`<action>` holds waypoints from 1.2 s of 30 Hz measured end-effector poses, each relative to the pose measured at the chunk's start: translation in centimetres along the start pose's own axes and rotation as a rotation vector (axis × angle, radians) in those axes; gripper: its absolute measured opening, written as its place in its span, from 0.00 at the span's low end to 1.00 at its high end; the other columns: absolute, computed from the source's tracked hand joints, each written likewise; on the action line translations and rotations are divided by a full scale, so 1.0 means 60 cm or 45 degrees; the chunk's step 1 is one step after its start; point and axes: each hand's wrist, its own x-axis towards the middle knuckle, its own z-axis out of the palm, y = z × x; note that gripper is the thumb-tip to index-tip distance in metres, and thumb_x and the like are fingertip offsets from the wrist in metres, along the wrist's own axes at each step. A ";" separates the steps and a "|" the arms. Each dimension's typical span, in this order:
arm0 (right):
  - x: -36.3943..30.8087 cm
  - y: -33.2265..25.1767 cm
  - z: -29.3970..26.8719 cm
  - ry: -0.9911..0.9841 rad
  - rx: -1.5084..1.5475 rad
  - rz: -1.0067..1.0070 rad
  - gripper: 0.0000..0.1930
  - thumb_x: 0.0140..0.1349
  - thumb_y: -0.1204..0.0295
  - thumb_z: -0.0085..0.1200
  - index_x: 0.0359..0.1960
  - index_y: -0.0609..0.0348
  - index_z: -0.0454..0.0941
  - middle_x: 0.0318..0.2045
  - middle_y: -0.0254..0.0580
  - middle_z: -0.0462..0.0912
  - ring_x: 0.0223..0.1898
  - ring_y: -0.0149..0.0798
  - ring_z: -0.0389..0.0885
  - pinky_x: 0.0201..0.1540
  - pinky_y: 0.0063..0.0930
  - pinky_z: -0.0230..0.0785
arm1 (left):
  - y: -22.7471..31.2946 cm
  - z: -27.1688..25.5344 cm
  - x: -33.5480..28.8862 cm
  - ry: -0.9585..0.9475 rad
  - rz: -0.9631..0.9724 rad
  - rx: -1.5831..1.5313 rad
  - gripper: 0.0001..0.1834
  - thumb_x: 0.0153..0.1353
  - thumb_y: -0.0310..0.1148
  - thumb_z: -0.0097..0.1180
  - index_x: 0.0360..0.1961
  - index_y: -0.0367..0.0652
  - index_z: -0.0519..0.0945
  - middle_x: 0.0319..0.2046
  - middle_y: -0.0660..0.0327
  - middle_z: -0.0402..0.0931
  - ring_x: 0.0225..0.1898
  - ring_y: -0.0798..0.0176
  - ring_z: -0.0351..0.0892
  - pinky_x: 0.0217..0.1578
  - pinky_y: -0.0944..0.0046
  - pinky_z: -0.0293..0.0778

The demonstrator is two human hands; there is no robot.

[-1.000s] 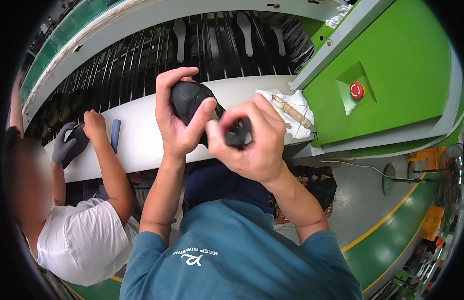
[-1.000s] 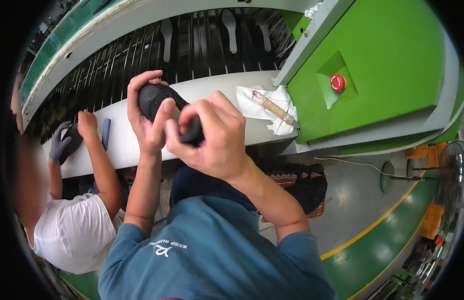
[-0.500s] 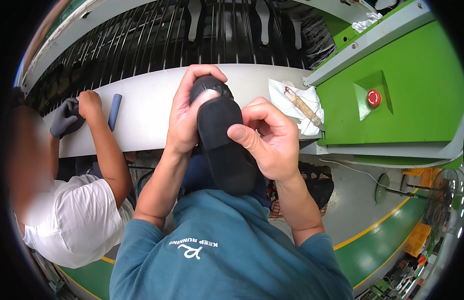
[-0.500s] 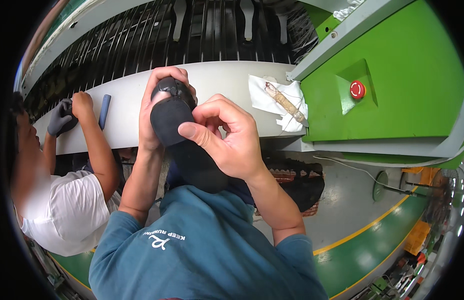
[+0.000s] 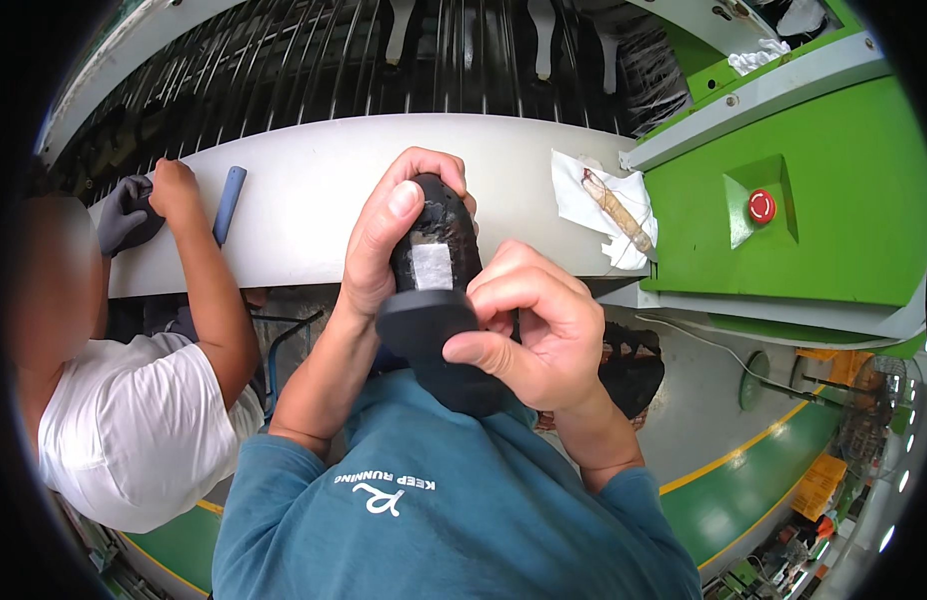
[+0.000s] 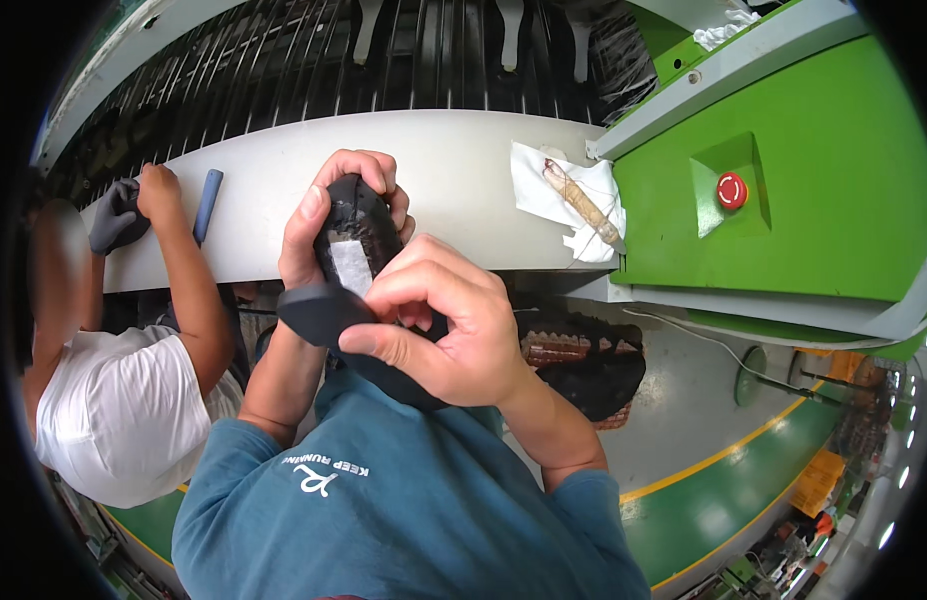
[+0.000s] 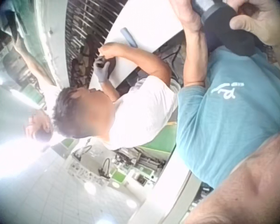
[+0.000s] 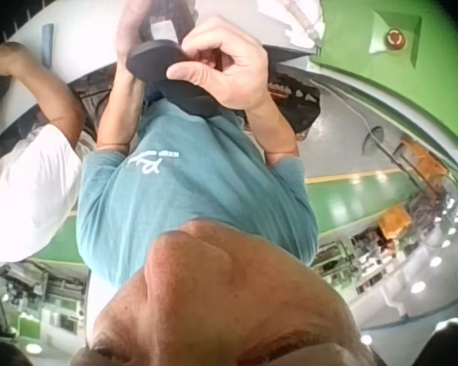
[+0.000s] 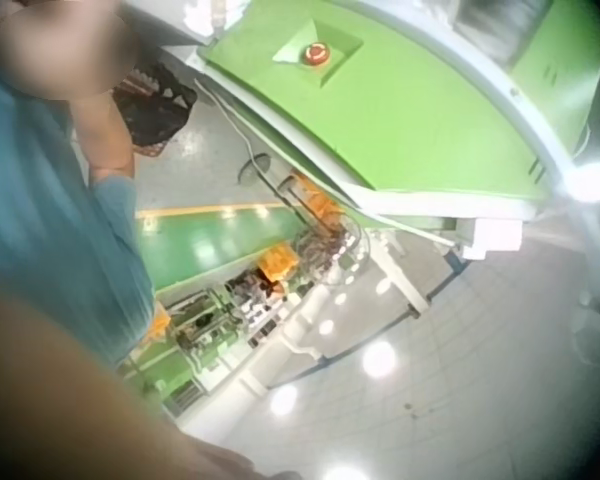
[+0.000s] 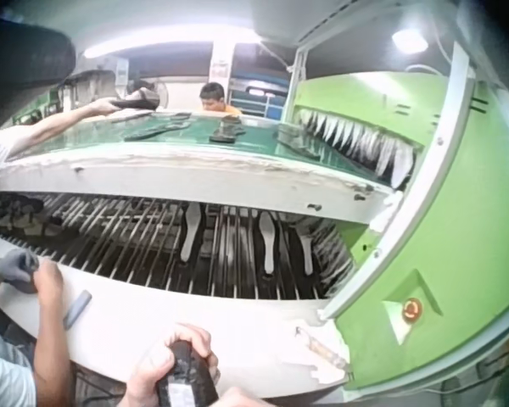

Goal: The person assembles footwear components at a factory workstation. They repeatedly pick up a black shoe sole and a green upper, align them, and press them together by hand. The person inspects the joined parts and places the finished unit onto a conveyor belt. A coworker performs similar assembly tasks in the background.

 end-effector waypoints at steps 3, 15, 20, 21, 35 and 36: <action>-0.008 0.002 0.004 -0.045 -0.048 -0.065 0.17 0.60 0.65 0.83 0.38 0.59 0.85 0.33 0.36 0.85 0.29 0.28 0.74 0.31 0.23 0.66 | -0.010 -0.005 -0.009 -0.004 -0.059 -0.067 0.29 0.71 0.55 0.62 0.53 0.37 0.75 0.48 0.56 0.69 0.42 0.63 0.77 0.42 0.61 0.79; -0.048 0.029 -0.006 0.015 0.018 0.289 0.11 0.65 0.74 0.77 0.41 0.61 0.83 0.34 0.33 0.81 0.30 0.24 0.75 0.33 0.20 0.68 | -0.048 -0.051 -0.030 -0.156 -0.133 0.340 0.17 0.80 0.43 0.55 0.55 0.39 0.78 0.55 0.54 0.80 0.54 0.66 0.77 0.57 0.62 0.75; -0.056 0.037 -0.018 0.018 -0.013 0.241 0.12 0.65 0.74 0.77 0.42 0.61 0.84 0.35 0.34 0.82 0.30 0.24 0.75 0.34 0.20 0.69 | -0.062 -0.054 -0.024 -0.112 -0.141 0.541 0.14 0.80 0.39 0.58 0.54 0.39 0.83 0.49 0.61 0.83 0.50 0.68 0.79 0.55 0.63 0.76; -0.056 0.037 -0.020 0.019 -0.023 0.235 0.12 0.65 0.74 0.77 0.42 0.61 0.84 0.35 0.34 0.82 0.30 0.24 0.75 0.34 0.20 0.69 | -0.063 -0.054 -0.022 -0.126 -0.095 0.601 0.14 0.79 0.39 0.59 0.54 0.39 0.83 0.48 0.62 0.83 0.49 0.69 0.80 0.54 0.64 0.76; -0.041 0.061 -0.035 0.111 -0.019 0.525 0.11 0.67 0.73 0.76 0.41 0.65 0.84 0.35 0.34 0.82 0.28 0.19 0.73 0.30 0.17 0.65 | -0.072 -0.051 -0.018 -0.118 -0.093 0.318 0.25 0.80 0.51 0.53 0.57 0.37 0.83 0.45 0.60 0.79 0.47 0.66 0.78 0.52 0.62 0.74; -0.040 0.065 -0.043 0.105 -0.045 0.487 0.10 0.67 0.74 0.76 0.40 0.65 0.85 0.35 0.32 0.81 0.29 0.19 0.73 0.30 0.17 0.64 | -0.069 -0.043 -0.022 -0.069 -0.116 0.335 0.37 0.75 0.63 0.52 0.60 0.36 0.81 0.48 0.59 0.78 0.49 0.64 0.78 0.53 0.62 0.73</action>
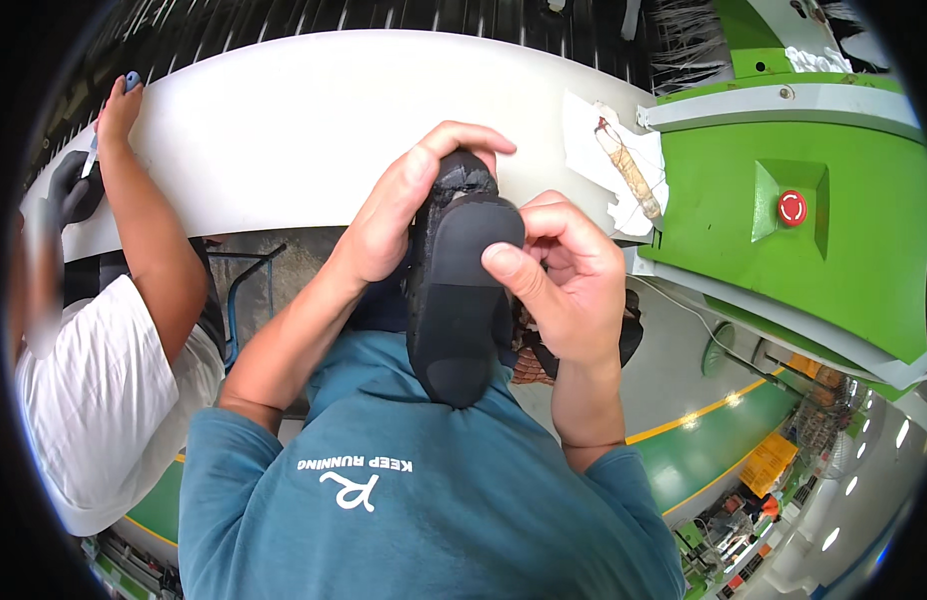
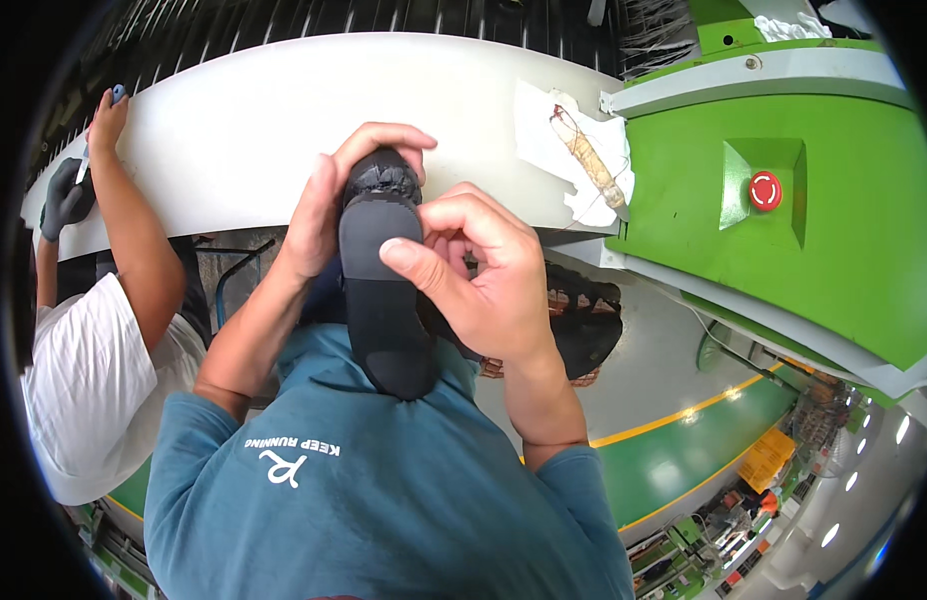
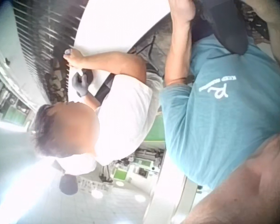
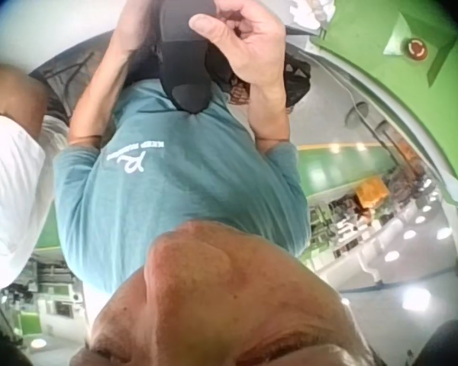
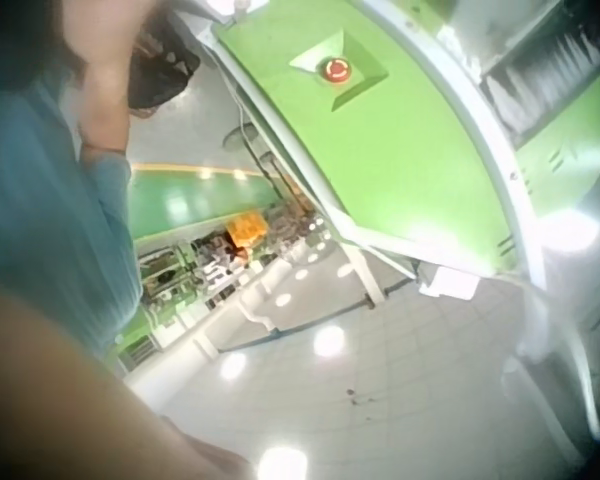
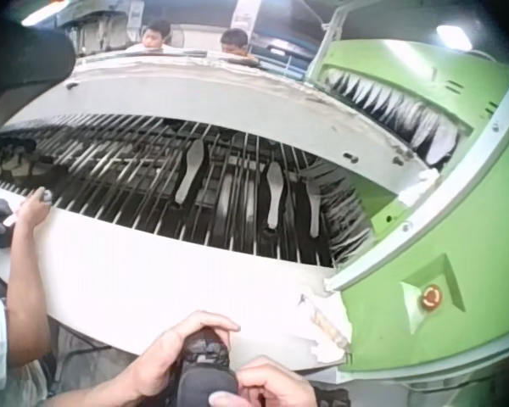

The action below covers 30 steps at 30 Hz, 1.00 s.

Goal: The person assembles footwear components at a factory workstation. They repeatedly pick up a black shoe sole and a green upper, align them, and press them together by hand. The person inspects the joined parts and places the finished unit onto a conveyor belt. A coworker performs similar assembly tasks in the background.

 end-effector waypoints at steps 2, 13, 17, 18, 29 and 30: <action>0.001 0.005 0.004 0.036 0.069 -0.015 0.10 0.67 0.75 0.76 0.40 0.65 0.84 0.35 0.32 0.80 0.30 0.19 0.73 0.30 0.17 0.64 | -0.002 -0.004 0.001 -0.067 0.093 0.085 0.41 0.69 0.67 0.56 0.61 0.36 0.81 0.48 0.59 0.78 0.49 0.64 0.78 0.53 0.62 0.73; -0.013 -0.048 -0.016 0.068 -0.021 0.120 0.10 0.67 0.77 0.75 0.41 0.65 0.84 0.35 0.33 0.82 0.32 0.20 0.76 0.31 0.16 0.68 | 0.039 0.028 0.008 -0.262 0.265 0.384 0.42 0.50 0.54 0.77 0.59 0.35 0.80 0.48 0.55 0.76 0.48 0.60 0.78 0.51 0.61 0.73; -0.011 -0.049 -0.031 -0.001 -0.173 -0.203 0.10 0.66 0.79 0.75 0.42 0.66 0.85 0.36 0.35 0.83 0.32 0.21 0.77 0.33 0.18 0.69 | 0.040 0.036 0.011 -0.265 0.342 0.416 0.40 0.51 0.54 0.77 0.57 0.35 0.81 0.47 0.55 0.77 0.47 0.59 0.78 0.50 0.60 0.74; -0.012 -0.051 -0.028 0.044 -0.152 -0.234 0.10 0.66 0.78 0.75 0.42 0.66 0.85 0.36 0.36 0.83 0.32 0.21 0.77 0.33 0.19 0.70 | 0.040 0.035 0.012 -0.271 0.378 0.435 0.39 0.52 0.54 0.77 0.56 0.36 0.81 0.46 0.55 0.77 0.46 0.59 0.79 0.50 0.60 0.74; -0.012 -0.051 -0.009 0.175 -0.131 -0.484 0.11 0.65 0.77 0.77 0.42 0.67 0.85 0.35 0.40 0.83 0.31 0.25 0.77 0.34 0.21 0.69 | 0.074 0.053 0.018 -0.299 0.370 0.487 0.32 0.58 0.54 0.73 0.50 0.37 0.81 0.44 0.55 0.79 0.45 0.57 0.80 0.49 0.58 0.76; -0.011 -0.050 -0.008 0.182 -0.126 -0.487 0.11 0.65 0.77 0.77 0.42 0.67 0.85 0.35 0.40 0.83 0.31 0.25 0.77 0.34 0.21 0.69 | 0.074 0.053 0.018 -0.299 0.363 0.489 0.31 0.58 0.54 0.73 0.50 0.37 0.81 0.44 0.55 0.79 0.45 0.57 0.80 0.49 0.58 0.76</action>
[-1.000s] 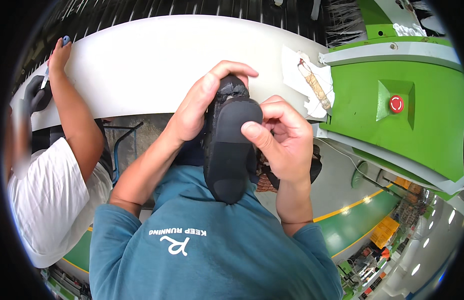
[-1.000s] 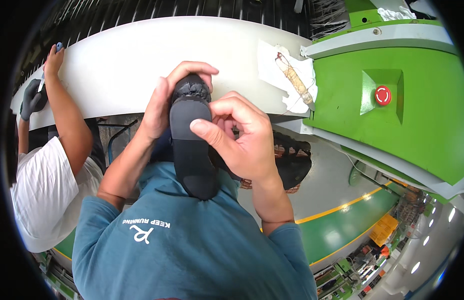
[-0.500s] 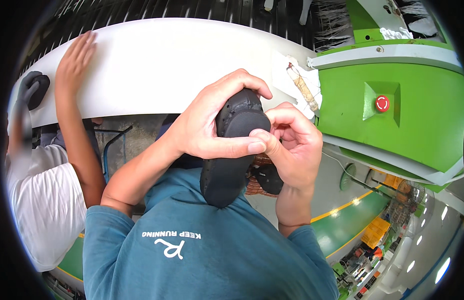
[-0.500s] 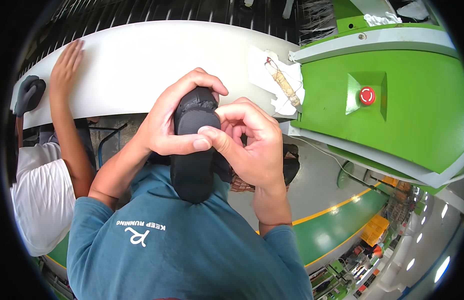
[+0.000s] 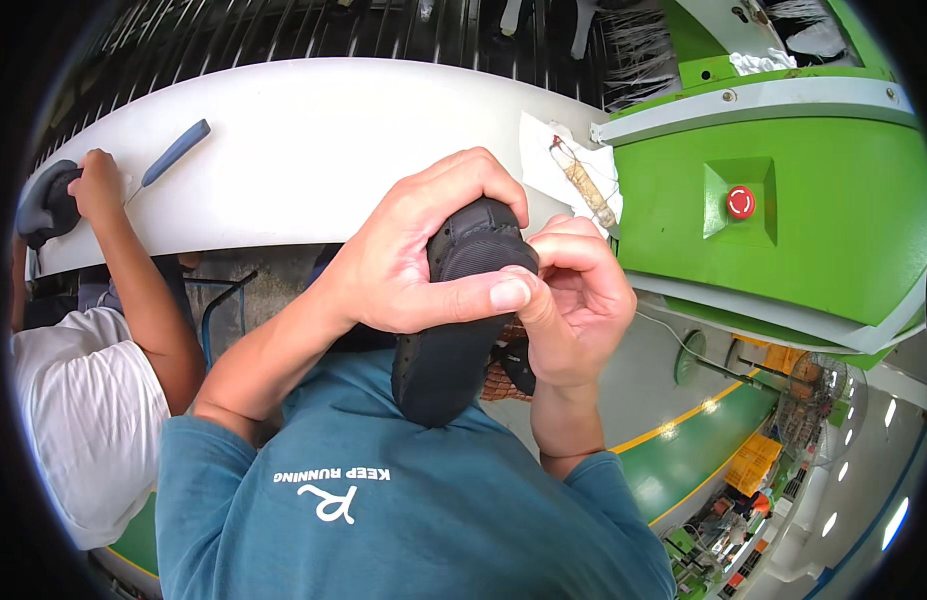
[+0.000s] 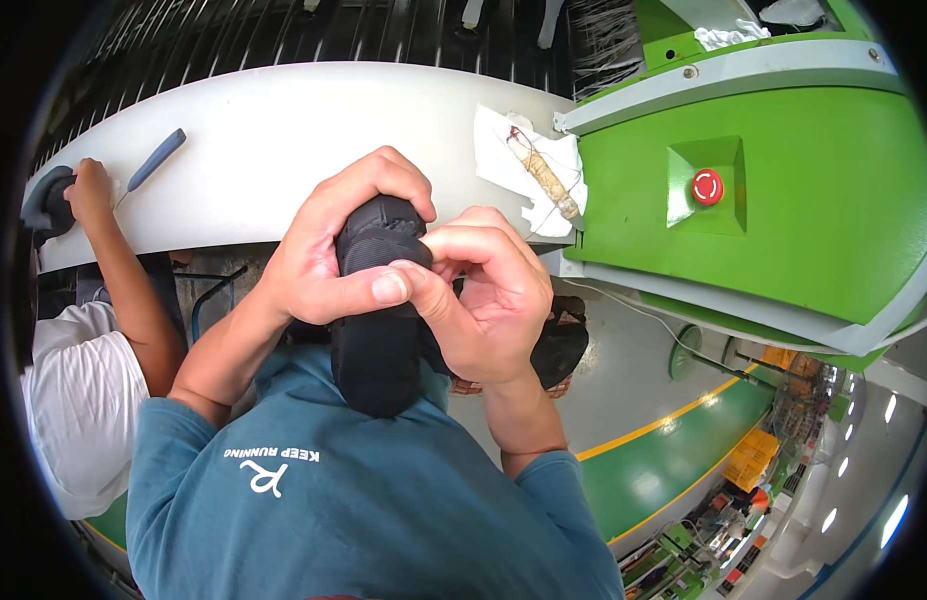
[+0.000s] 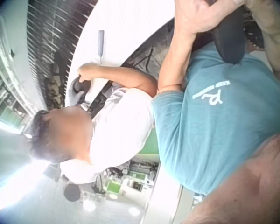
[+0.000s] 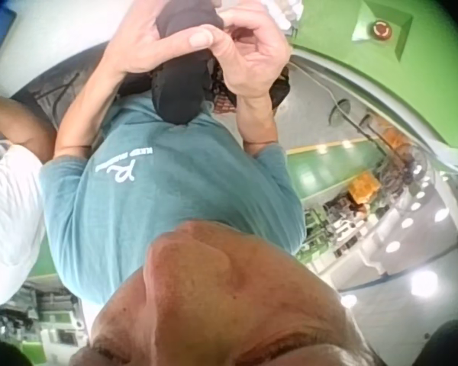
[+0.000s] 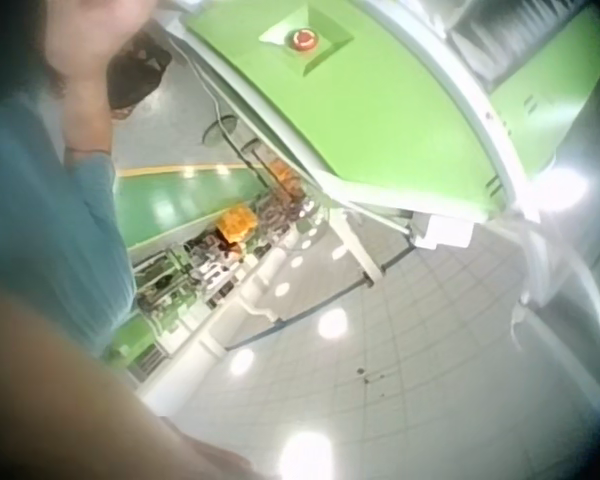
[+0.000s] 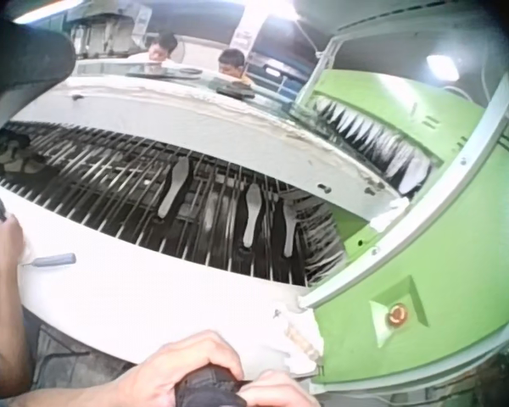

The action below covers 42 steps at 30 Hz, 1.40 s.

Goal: The person assembles footwear components at a factory workstation. They repeatedly pick up a black shoe sole and a green upper, align them, and press them together by hand. The person inspects the joined parts and places the finished unit onto a conveyor belt. A coworker performs similar assembly tasks in the background.

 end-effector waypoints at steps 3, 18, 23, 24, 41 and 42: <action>0.001 0.001 0.001 0.016 0.014 -0.005 0.12 0.64 0.76 0.77 0.42 0.67 0.85 0.34 0.40 0.83 0.31 0.26 0.76 0.34 0.21 0.68 | 0.003 0.000 0.001 -0.001 -0.022 -0.005 0.32 0.58 0.54 0.73 0.50 0.37 0.81 0.44 0.55 0.79 0.44 0.57 0.80 0.49 0.58 0.76; -0.002 0.004 0.002 0.052 0.086 0.025 0.10 0.66 0.77 0.75 0.42 0.66 0.84 0.35 0.39 0.82 0.32 0.26 0.75 0.37 0.21 0.68 | 0.010 -0.002 0.005 -0.017 0.038 0.034 0.27 0.63 0.49 0.70 0.49 0.36 0.81 0.43 0.55 0.78 0.43 0.57 0.79 0.46 0.58 0.74; -0.004 -0.005 0.008 0.047 0.092 0.089 0.10 0.66 0.80 0.75 0.42 0.66 0.84 0.35 0.39 0.83 0.32 0.24 0.75 0.37 0.20 0.68 | 0.011 -0.005 0.000 -0.018 0.044 0.039 0.25 0.66 0.48 0.65 0.50 0.36 0.81 0.43 0.53 0.77 0.44 0.57 0.79 0.47 0.58 0.74; -0.003 -0.009 0.010 0.053 0.069 0.099 0.10 0.65 0.80 0.76 0.42 0.66 0.84 0.35 0.39 0.83 0.32 0.24 0.76 0.36 0.20 0.68 | 0.013 -0.006 0.000 -0.021 0.045 0.032 0.25 0.67 0.49 0.65 0.50 0.36 0.81 0.43 0.53 0.77 0.44 0.57 0.79 0.48 0.58 0.74; -0.005 -0.037 0.030 0.111 -0.119 0.050 0.13 0.61 0.77 0.81 0.43 0.62 0.88 0.33 0.39 0.87 0.27 0.23 0.80 0.30 0.19 0.72 | 0.009 -0.028 -0.012 -0.013 0.231 0.131 0.30 0.66 0.52 0.59 0.52 0.32 0.80 0.45 0.46 0.79 0.43 0.49 0.80 0.46 0.53 0.77; -0.005 -0.039 0.031 0.109 -0.114 0.048 0.13 0.60 0.77 0.81 0.43 0.62 0.88 0.33 0.39 0.87 0.27 0.23 0.80 0.30 0.19 0.72 | 0.010 -0.030 -0.010 -0.021 0.260 0.127 0.28 0.66 0.50 0.60 0.51 0.32 0.80 0.44 0.46 0.79 0.42 0.48 0.81 0.44 0.53 0.77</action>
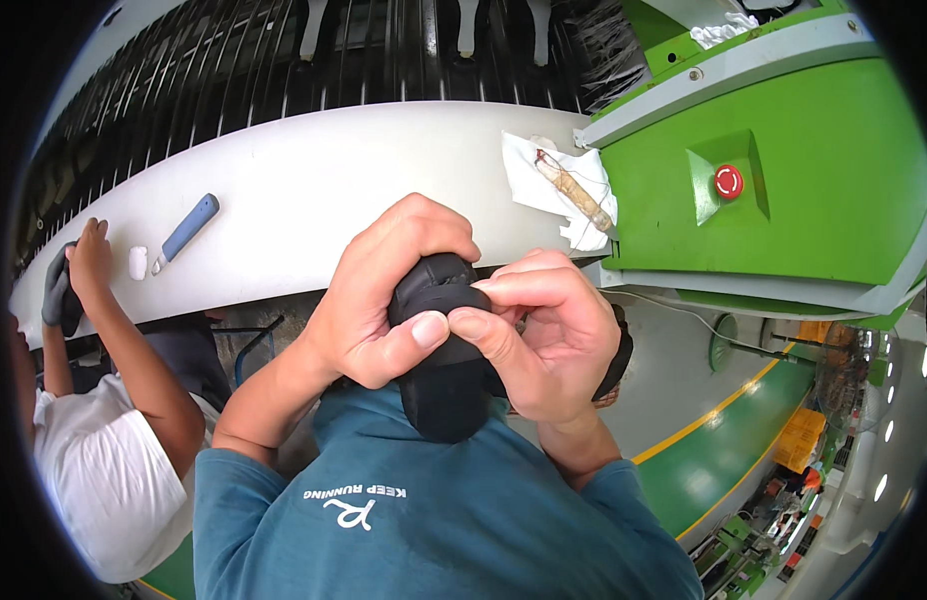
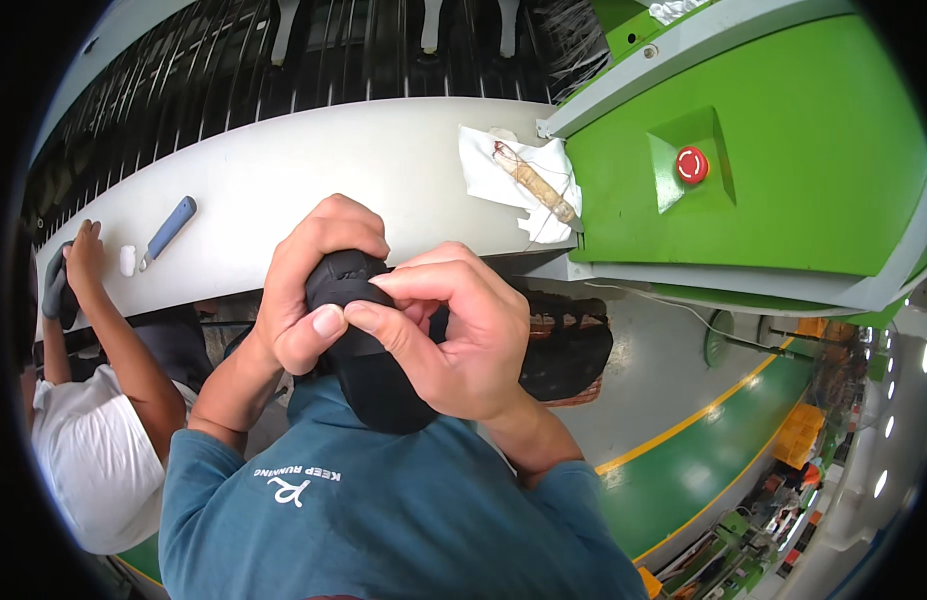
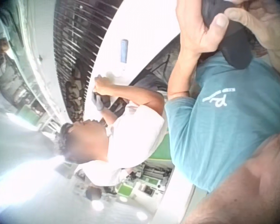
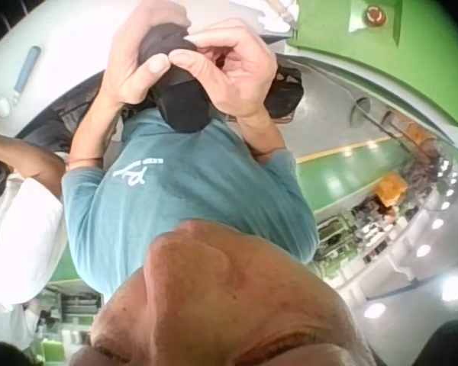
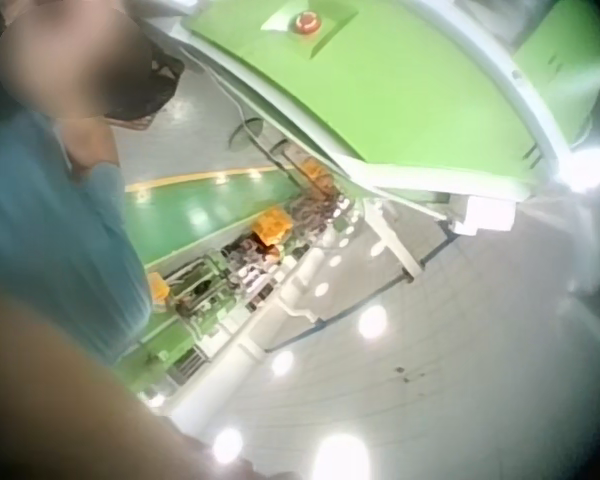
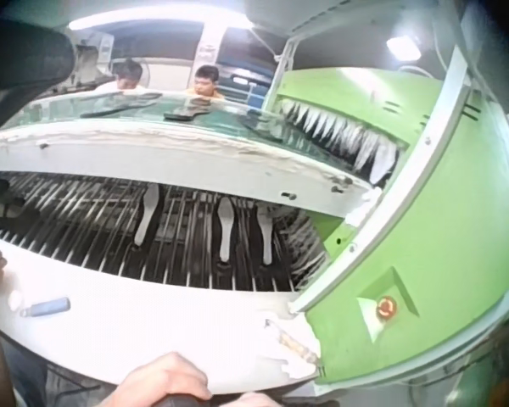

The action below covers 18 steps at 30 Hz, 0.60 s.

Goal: The person assembles footwear components at a factory workstation. They repeatedly pick up a black shoe sole and a green upper, align them, and press them together by hand. The person inspects the joined parts and places the finished unit onto a conveyor belt. A coworker performs similar assembly tasks in the background.

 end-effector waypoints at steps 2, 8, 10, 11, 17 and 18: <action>-0.001 -0.003 0.000 -0.003 0.014 -0.006 0.13 0.60 0.77 0.81 0.42 0.62 0.88 0.33 0.40 0.87 0.27 0.23 0.80 0.30 0.19 0.72 | 0.005 0.002 0.007 -0.001 0.014 -0.018 0.27 0.65 0.49 0.59 0.49 0.32 0.81 0.42 0.47 0.79 0.41 0.48 0.81 0.43 0.52 0.77; 0.000 -0.006 0.005 0.029 0.046 0.006 0.12 0.60 0.78 0.81 0.41 0.63 0.88 0.33 0.40 0.87 0.27 0.23 0.80 0.29 0.20 0.72 | 0.012 0.000 0.015 -0.018 0.034 -0.001 0.25 0.64 0.48 0.58 0.47 0.33 0.82 0.40 0.48 0.80 0.38 0.50 0.79 0.41 0.52 0.76; -0.001 -0.009 0.005 0.034 0.067 0.010 0.12 0.60 0.78 0.80 0.41 0.63 0.88 0.33 0.40 0.87 0.27 0.23 0.80 0.29 0.20 0.72 | 0.014 0.000 0.017 -0.020 0.055 0.011 0.25 0.63 0.47 0.58 0.46 0.33 0.82 0.39 0.48 0.80 0.38 0.50 0.79 0.41 0.53 0.76; -0.001 -0.010 0.005 0.036 0.076 0.013 0.12 0.61 0.78 0.80 0.41 0.63 0.88 0.33 0.40 0.87 0.27 0.23 0.80 0.29 0.20 0.72 | 0.015 0.000 0.018 -0.020 0.069 0.019 0.25 0.63 0.47 0.58 0.46 0.33 0.82 0.39 0.48 0.80 0.38 0.50 0.79 0.40 0.53 0.76; 0.045 -0.025 0.015 0.000 0.100 -0.053 0.11 0.60 0.78 0.81 0.40 0.64 0.88 0.33 0.38 0.87 0.28 0.22 0.80 0.30 0.20 0.72 | 0.023 -0.025 0.047 0.075 0.207 0.113 0.26 0.62 0.47 0.58 0.45 0.30 0.82 0.38 0.47 0.80 0.38 0.50 0.80 0.40 0.53 0.76; 0.059 -0.027 0.018 -0.007 0.138 -0.001 0.12 0.60 0.77 0.81 0.40 0.64 0.89 0.33 0.37 0.87 0.29 0.21 0.80 0.31 0.20 0.72 | 0.021 -0.031 0.056 0.107 0.257 0.146 0.26 0.62 0.47 0.57 0.45 0.29 0.82 0.38 0.46 0.80 0.38 0.50 0.80 0.40 0.53 0.77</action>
